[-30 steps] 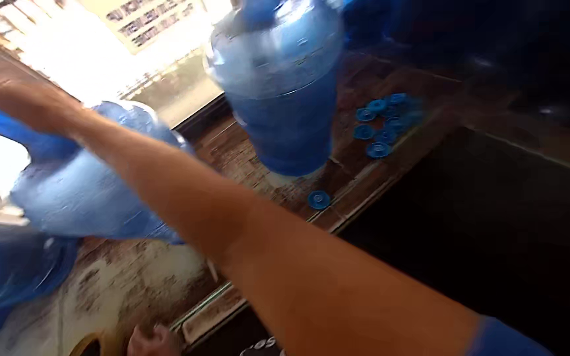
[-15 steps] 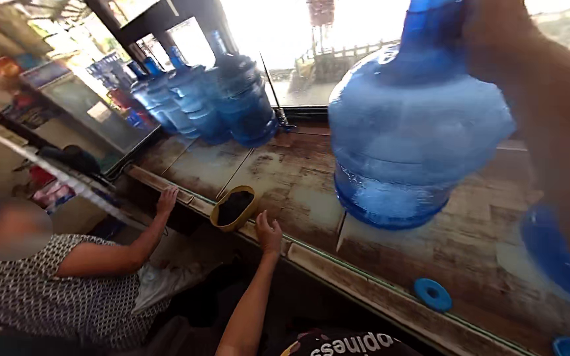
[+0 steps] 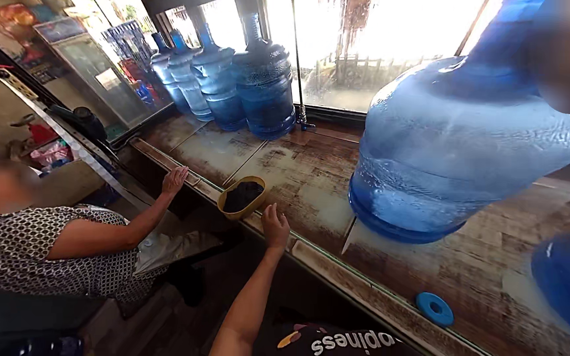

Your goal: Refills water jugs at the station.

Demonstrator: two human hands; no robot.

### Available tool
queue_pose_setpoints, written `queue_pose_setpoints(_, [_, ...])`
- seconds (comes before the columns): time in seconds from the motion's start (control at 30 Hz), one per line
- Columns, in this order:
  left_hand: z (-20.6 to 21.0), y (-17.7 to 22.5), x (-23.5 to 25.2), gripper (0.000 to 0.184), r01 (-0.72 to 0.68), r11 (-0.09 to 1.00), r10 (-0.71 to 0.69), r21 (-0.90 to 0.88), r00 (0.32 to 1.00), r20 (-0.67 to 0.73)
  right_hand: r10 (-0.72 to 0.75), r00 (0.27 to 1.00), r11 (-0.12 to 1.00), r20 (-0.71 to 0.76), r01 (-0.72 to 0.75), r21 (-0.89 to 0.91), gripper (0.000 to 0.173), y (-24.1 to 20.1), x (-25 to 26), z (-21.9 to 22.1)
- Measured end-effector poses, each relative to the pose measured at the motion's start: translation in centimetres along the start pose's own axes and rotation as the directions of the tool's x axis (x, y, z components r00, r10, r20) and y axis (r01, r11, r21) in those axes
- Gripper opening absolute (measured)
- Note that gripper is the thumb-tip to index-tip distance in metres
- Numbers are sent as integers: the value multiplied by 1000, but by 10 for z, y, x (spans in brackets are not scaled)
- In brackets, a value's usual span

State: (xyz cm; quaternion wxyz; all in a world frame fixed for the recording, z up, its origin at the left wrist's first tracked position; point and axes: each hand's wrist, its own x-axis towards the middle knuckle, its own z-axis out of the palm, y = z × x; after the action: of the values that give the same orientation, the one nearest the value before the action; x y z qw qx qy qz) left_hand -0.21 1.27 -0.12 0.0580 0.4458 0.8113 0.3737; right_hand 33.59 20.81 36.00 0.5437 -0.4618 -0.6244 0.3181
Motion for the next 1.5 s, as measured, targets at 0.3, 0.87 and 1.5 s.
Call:
queue_pose_setpoints(0.3, [4,-2,-1,44,-37,999,37,-1,999,-14,16,998,1000,-66,-16,2,42,14,14,-2])
queue_pose_setpoints(0.87, [6,-5,0,41,-106,994,105,-19,994,-44,42,999,996,-14,-41,75,76,-13,-6,3])
queue_pose_setpoints(1.5, [10,-12,-1,38,-141,989,136,-42,985,-107,25,1000,997,-5,-25,79,76,-12,-6,4])
